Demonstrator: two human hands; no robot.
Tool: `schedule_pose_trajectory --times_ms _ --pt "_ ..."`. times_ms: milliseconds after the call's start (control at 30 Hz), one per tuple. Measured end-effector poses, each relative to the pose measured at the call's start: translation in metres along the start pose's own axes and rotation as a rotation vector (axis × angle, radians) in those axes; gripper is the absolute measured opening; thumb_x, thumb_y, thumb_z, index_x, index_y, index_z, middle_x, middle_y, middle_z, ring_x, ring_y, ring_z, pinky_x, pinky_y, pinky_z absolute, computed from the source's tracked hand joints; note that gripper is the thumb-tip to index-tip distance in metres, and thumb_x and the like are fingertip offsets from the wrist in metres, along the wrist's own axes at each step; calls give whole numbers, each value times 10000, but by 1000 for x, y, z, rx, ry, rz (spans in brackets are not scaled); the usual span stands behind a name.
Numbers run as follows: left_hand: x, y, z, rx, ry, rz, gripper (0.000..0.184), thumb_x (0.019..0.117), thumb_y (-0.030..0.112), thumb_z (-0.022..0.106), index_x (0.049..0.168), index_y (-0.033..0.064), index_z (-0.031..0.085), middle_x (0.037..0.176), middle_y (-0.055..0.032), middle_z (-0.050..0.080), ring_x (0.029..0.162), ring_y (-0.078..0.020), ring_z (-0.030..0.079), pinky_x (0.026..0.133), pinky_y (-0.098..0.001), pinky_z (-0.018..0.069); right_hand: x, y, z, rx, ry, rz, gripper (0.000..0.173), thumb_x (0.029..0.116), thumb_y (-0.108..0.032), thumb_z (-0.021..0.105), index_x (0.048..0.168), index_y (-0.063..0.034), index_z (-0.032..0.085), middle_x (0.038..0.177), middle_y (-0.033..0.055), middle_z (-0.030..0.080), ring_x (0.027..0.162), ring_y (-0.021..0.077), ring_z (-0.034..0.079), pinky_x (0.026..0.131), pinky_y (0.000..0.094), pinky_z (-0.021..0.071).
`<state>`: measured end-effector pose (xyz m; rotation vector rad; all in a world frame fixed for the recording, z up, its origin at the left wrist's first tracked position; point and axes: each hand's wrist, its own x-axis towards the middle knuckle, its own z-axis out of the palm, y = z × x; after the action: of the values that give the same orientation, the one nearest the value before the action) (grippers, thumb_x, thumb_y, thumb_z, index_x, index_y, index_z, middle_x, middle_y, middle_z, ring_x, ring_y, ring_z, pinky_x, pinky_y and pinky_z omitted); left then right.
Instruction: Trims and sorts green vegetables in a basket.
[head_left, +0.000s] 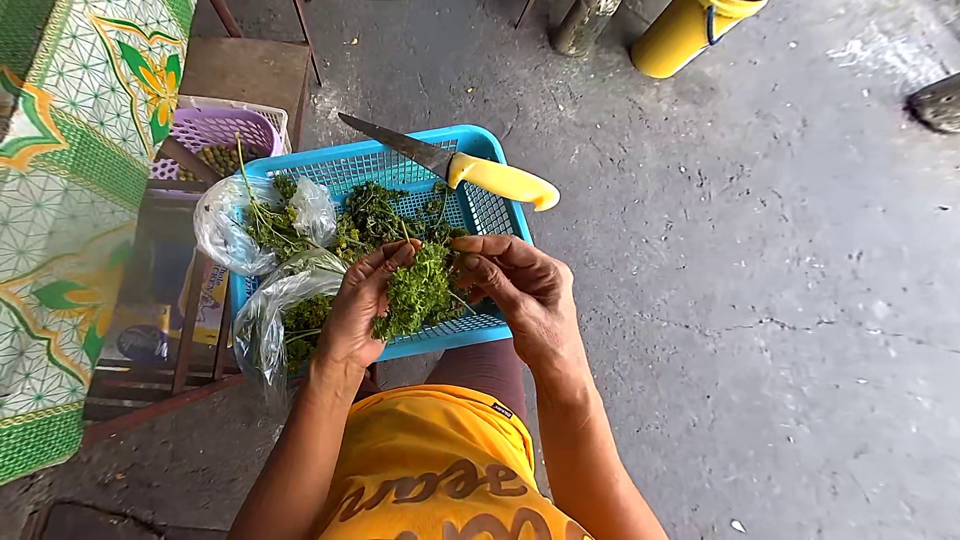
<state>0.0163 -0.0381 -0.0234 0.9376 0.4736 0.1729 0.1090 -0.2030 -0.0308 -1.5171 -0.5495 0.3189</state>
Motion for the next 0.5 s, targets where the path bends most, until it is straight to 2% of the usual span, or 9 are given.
schedule_pose_trajectory --times_ms 100,200,267,400,500 --pt "0 -5 -2 47 2 13 185 1042 271 583 1124 217 741 959 52 712 748 -7 648 635 -177 551 -4 -4 -2 -163 -29 -215 236 965 -55 605 1175 -65 713 1131 28 663 865 94 678 669 237 610" --pt "-2 -5 2 125 -11 33 174 1039 285 594 1122 217 732 978 48 707 797 -14 653 670 -188 557 -2 -6 0 -315 -108 -420 254 922 -36 671 1165 -57 743 1204 85 594 976 92 625 753 208 571" --pt "-3 -4 5 169 -12 48 181 1046 268 584 1117 194 733 986 33 714 817 -30 667 698 -208 572 0 -4 1 -378 -128 -460 250 921 -64 691 1160 -72 762 1222 107 593 985 100 605 781 216 541" --pt "-2 -3 4 451 11 198 139 1033 204 610 1074 123 716 905 5 685 735 -40 623 632 -181 517 1 0 -2 -415 -129 -455 144 920 -115 723 1048 -88 784 1209 99 605 941 75 610 739 197 533" --pt "-2 -2 4 576 12 276 117 1017 163 635 1067 91 711 891 -3 688 755 -52 630 660 -186 520 2 4 -5 -409 -131 -441 109 920 -90 713 999 -57 780 1152 89 631 924 65 611 718 177 521"
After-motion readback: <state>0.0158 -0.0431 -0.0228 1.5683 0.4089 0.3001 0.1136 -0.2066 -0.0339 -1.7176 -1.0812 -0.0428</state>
